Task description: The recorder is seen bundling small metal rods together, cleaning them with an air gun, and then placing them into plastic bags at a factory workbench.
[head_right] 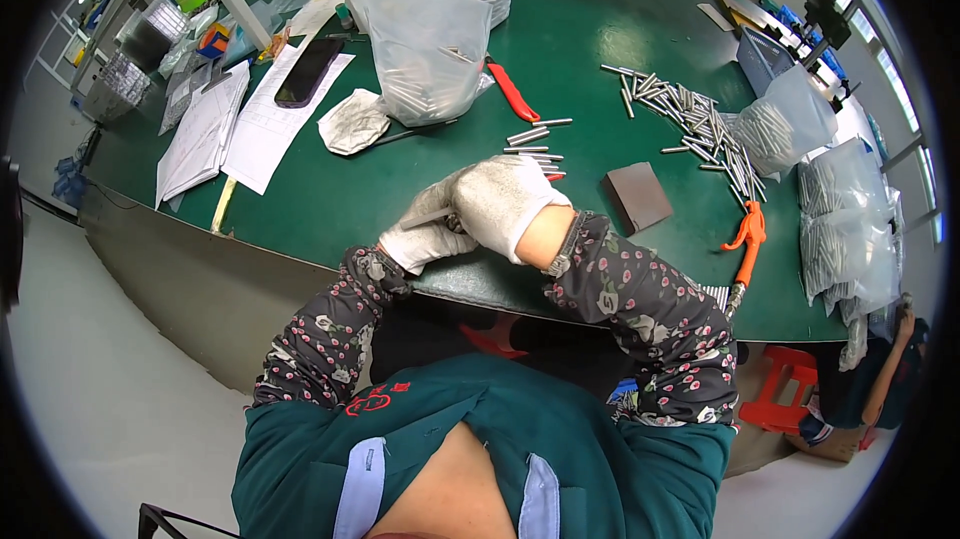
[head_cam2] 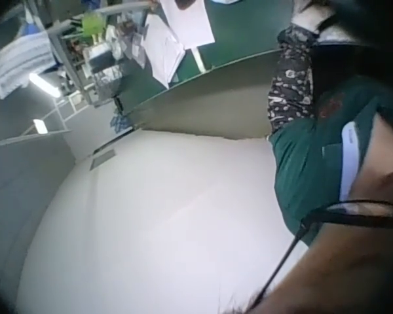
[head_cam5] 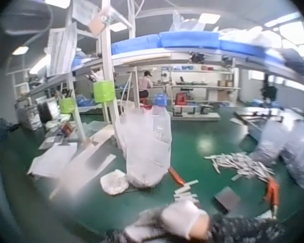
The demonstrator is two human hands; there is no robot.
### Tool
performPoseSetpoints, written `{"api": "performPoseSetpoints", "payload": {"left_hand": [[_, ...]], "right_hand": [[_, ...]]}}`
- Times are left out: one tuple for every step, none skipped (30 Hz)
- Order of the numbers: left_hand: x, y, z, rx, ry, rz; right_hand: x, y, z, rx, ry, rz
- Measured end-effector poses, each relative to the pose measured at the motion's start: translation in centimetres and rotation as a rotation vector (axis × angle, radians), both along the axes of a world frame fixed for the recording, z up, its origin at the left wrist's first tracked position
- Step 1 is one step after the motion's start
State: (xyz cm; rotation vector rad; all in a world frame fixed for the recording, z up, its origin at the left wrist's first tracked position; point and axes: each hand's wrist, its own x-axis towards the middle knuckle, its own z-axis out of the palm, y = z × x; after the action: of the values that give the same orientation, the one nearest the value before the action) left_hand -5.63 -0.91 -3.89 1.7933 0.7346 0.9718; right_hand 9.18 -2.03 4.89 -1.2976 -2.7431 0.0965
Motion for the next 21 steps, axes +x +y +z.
{"api": "performPoseSetpoints", "payload": {"left_hand": [[0.0, -0.1, 0.4, 0.011, -0.005, -0.005], [-0.1, -0.2, 0.8, 0.022, -0.009, -0.01], [-0.2, -0.4, 1.3, 0.02, -0.007, -0.011], [-0.2, -0.6, 1.9, -0.123, -0.026, -0.039], [-0.3, -0.7, 2.2, -0.265, -0.045, -0.067], [-0.3, -0.7, 2.1, -0.266, -0.044, -0.07], [-0.3, -0.8, 2.2, -0.246, -0.042, -0.061], [-0.3, -0.8, 2.3, -0.225, -0.041, -0.053], [-0.2, -0.8, 2.3, -0.224, -0.041, -0.054], [-0.3, -0.8, 2.0, -0.239, -0.047, -0.043], [-0.3, -0.8, 1.9, -0.253, -0.053, -0.032], [-0.4, -0.8, 1.8, -0.255, -0.053, -0.03], [-0.4, -0.7, 1.9, -0.142, -0.075, -0.041], [-0.4, -0.6, 1.9, -0.03, -0.098, -0.051], [-0.4, -0.7, 1.9, -0.031, -0.098, -0.051], [-0.3, -0.7, 2.0, -0.088, -0.096, -0.057], [-0.3, -0.7, 2.0, -0.146, -0.094, -0.061], [-0.2, -0.5, 2.0, -0.144, -0.097, -0.06], [-0.3, -0.4, 1.9, -0.133, -0.087, -0.072], [-0.3, -0.4, 1.8, -0.122, -0.077, -0.084], [-0.3, -0.5, 1.7, -0.124, -0.079, -0.082]], "right_hand": [[-0.1, 0.0, -0.1, -0.001, -0.011, 0.016], [-0.1, 0.0, 0.1, -0.003, -0.01, 0.015], [-0.2, -0.1, 0.4, -0.005, -0.012, 0.006], [-0.3, -0.1, 0.6, -0.006, -0.014, -0.004], [-0.4, -0.1, 0.6, -0.007, -0.012, -0.006], [-0.4, 0.0, 0.6, -0.022, -0.029, -0.003], [-0.5, 0.0, 0.8, -0.035, -0.047, 0.001], [-0.6, 0.0, 1.0, -0.034, -0.047, 0.0], [-0.7, 0.0, 1.2, -0.06, -0.082, -0.012], [-0.9, 0.0, 1.3, -0.089, -0.116, -0.02], [-1.2, -0.1, 1.6, -0.091, -0.116, -0.018], [-1.4, -0.3, 1.8, -0.07, -0.129, 0.002], [-1.6, -0.6, 2.0, -0.048, -0.143, 0.018], [-1.6, -0.7, 1.6, -0.031, -0.108, 0.011], [-1.6, -0.8, 1.2, -0.032, -0.108, 0.011], [-1.3, -0.8, 0.9, 0.003, -0.089, 0.017], [-1.1, -0.8, 0.7, 0.037, -0.07, 0.024], [-0.8, -0.7, 0.5, 0.038, -0.073, 0.026], [-0.6, -0.7, 0.3, 0.068, -0.041, 0.023], [-0.5, -0.8, 0.2, 0.097, -0.008, 0.019], [-0.5, -0.8, 0.1, 0.095, -0.009, 0.022]]}}
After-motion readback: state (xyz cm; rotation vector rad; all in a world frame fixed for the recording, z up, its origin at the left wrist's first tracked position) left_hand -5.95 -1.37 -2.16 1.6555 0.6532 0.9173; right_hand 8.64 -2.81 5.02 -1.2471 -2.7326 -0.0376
